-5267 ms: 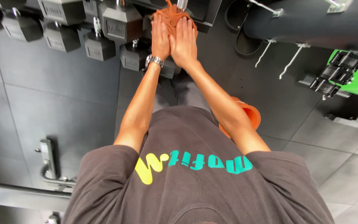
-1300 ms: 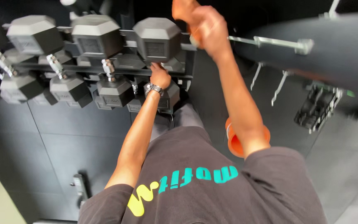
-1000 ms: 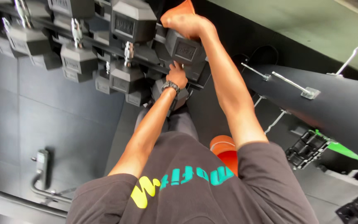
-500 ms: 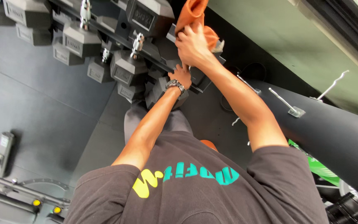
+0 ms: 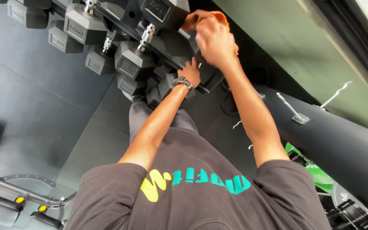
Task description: The person wipes dumbbells on a wall-mounted rack with an orange cloth. They dip the cloth into an orange bucket of water, wring it out, and then systematically clean each dumbbell one by one, moving along the rack.
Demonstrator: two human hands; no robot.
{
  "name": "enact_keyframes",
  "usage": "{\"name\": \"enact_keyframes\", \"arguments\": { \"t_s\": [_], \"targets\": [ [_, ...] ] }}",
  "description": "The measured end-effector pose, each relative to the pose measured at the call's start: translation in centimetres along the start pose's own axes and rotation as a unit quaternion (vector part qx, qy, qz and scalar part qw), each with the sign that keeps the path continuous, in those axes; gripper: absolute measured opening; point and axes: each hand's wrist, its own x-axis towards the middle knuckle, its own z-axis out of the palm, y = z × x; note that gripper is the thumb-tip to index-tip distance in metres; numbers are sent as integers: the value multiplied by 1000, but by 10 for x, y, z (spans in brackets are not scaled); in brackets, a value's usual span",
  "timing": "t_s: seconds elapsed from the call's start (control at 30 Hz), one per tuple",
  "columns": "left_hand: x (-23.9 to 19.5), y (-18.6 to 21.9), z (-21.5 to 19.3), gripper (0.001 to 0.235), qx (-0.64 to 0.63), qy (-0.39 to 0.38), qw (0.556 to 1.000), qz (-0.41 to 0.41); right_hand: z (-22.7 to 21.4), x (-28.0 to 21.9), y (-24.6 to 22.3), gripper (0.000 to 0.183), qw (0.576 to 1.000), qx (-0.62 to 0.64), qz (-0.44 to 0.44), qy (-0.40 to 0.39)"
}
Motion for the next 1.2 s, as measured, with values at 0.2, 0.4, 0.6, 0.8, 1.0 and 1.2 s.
{"name": "enact_keyframes", "arguments": {
  "t_s": [0.2,0.4,0.6,0.8,1.0,1.2],
  "targets": [
    [-1,-3,16,84,-13,40,999,20,-4,36,36,30,902,346,213,-149],
    [-33,-16,-62,51,-73,-9,997,-2,-24,35,-23,37,750,625,124,178],
    [-34,-110,-124,64,-22,429,902,-38,67,76,-106,47,977,-12,-69,201],
    [61,-153,-111,42,-84,182,979,-34,134,196,-100,49,979,-200,13,-31],
    [73,-158,-97,58,-132,140,980,-54,164,236,-112,63,930,-343,109,-70],
    [60,-170,-127,80,-204,46,978,-10,166,166,-128,71,908,-405,2,-103]
  ]
}}
